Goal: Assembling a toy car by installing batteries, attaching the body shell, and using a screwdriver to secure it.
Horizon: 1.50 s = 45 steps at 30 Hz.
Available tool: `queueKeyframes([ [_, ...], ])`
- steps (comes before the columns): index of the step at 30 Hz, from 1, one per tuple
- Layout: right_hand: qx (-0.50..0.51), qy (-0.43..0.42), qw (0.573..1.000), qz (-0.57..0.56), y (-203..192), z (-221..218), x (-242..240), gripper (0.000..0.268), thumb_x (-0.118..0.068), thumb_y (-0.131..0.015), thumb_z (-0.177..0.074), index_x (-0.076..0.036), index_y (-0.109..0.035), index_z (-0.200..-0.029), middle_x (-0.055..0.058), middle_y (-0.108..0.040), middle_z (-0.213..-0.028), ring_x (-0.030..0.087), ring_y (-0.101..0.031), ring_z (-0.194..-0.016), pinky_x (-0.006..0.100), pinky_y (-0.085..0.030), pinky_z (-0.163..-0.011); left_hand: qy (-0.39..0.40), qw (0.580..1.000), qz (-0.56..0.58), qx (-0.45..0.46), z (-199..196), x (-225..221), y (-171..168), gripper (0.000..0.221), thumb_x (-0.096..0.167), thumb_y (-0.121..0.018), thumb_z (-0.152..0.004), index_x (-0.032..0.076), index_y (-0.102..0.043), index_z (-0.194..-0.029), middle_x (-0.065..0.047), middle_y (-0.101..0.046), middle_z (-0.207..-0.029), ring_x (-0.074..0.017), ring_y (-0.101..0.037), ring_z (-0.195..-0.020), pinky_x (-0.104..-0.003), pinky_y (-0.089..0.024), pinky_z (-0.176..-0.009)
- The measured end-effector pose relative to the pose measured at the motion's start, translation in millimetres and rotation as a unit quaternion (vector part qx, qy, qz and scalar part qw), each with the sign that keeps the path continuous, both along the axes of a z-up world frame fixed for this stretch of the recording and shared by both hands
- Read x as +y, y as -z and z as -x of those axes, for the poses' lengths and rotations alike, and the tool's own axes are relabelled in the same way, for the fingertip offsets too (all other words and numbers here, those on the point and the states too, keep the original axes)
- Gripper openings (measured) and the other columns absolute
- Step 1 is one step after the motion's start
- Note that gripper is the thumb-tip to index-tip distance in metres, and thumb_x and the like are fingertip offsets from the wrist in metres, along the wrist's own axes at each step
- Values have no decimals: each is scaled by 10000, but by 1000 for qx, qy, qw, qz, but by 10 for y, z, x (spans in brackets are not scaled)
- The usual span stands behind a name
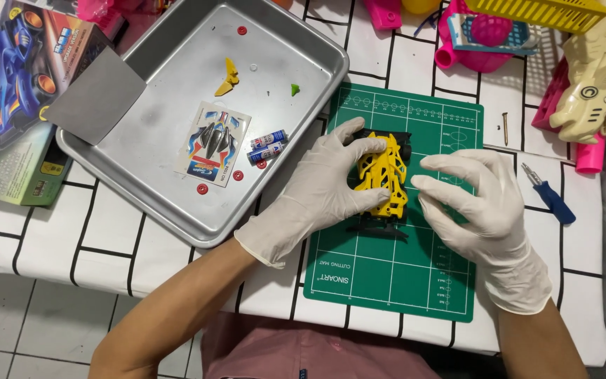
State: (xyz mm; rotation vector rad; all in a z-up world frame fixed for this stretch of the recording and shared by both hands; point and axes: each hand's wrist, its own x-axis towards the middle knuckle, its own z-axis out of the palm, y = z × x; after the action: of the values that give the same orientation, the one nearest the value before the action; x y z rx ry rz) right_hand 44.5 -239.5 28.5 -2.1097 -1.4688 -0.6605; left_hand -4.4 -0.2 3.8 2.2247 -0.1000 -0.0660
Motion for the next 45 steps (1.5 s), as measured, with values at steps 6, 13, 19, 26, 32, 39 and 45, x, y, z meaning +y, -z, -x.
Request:
queueKeyframes([
  [6, 38, 5, 998, 44, 19, -27, 18, 245, -34, -695, -964, -97, -712, -1200, 129, -718, -1238, 345, -648, -1029, 448, -490, -880, -23, 999, 47, -16, 37, -10, 17, 691, 422, -814, -752, 248, -569, -1374, -142, -380, -1608, -353, -424, -1451, -482, -350, -1153],
  [13, 80, 14, 995, 64, 94, -69, 34, 321, -100, -738, -955, -38, -689, -1267, 166, -702, -1276, 356, -674, -1097, 475, -543, -930, -36, 994, 102, -3, 43, -13, 72, 832, 349, -788, -816, 199, -384, -1528, -198, -310, -1623, -345, -354, -1509, -450, -324, -1197],
  [19, 100, -2, 992, 75, 80, -64, 57, 320, -111, -736, -939, -17, -700, -1242, 165, -718, -1221, 357, -696, -1089, 472, -567, -913, -29, 996, 84, -16, 38, -16, 105, 821, 319, -783, -808, 169, -398, -1517, -185, -382, -1581, -330, -386, -1481, -428, -322, -1197],
  [26, 108, 23, 993, 43, 47, -47, 31, 269, -69, -729, -954, -27, -711, -1219, 161, -730, -1230, 334, -710, -1068, 448, -563, -920, -40, 991, 111, -68, 71, -23, 70, 707, 250, -733, -863, 135, -439, -1495, -168, -431, -1564, -310, -403, -1484, -421, -318, -1230],
  [32, 142, 22, 990, 0, 29, -28, 9, 237, 24, -700, -945, 25, -710, -1183, 198, -742, -1166, 333, -735, -1048, 401, -602, -978, -37, 970, 160, -179, 151, -15, -64, 545, 16, -679, -933, 88, -489, -1439, -123, -530, -1497, -265, -512, -1418, -385, -389, -1254],
  [39, 138, 20, 990, -8, 28, -17, 18, 237, 21, -713, -928, 11, -715, -1164, 185, -755, -1131, 320, -750, -1023, 385, -609, -961, -30, 951, 190, -241, 198, -16, -102, 482, -30, -574, -997, 78, -484, -1457, -132, -551, -1483, -274, -532, -1424, -390, -414, -1281],
  [45, 129, 26, 991, -5, 45, -26, 2, 228, -10, -736, -921, -14, -734, -1149, 154, -764, -1128, 299, -751, -1010, 389, -615, -934, -18, 962, 122, -244, 259, 157, -438, 466, 19, -620, -993, 106, -502, -1436, -124, -603, -1442, -224, -678, -1216, -312, -597, -961],
])
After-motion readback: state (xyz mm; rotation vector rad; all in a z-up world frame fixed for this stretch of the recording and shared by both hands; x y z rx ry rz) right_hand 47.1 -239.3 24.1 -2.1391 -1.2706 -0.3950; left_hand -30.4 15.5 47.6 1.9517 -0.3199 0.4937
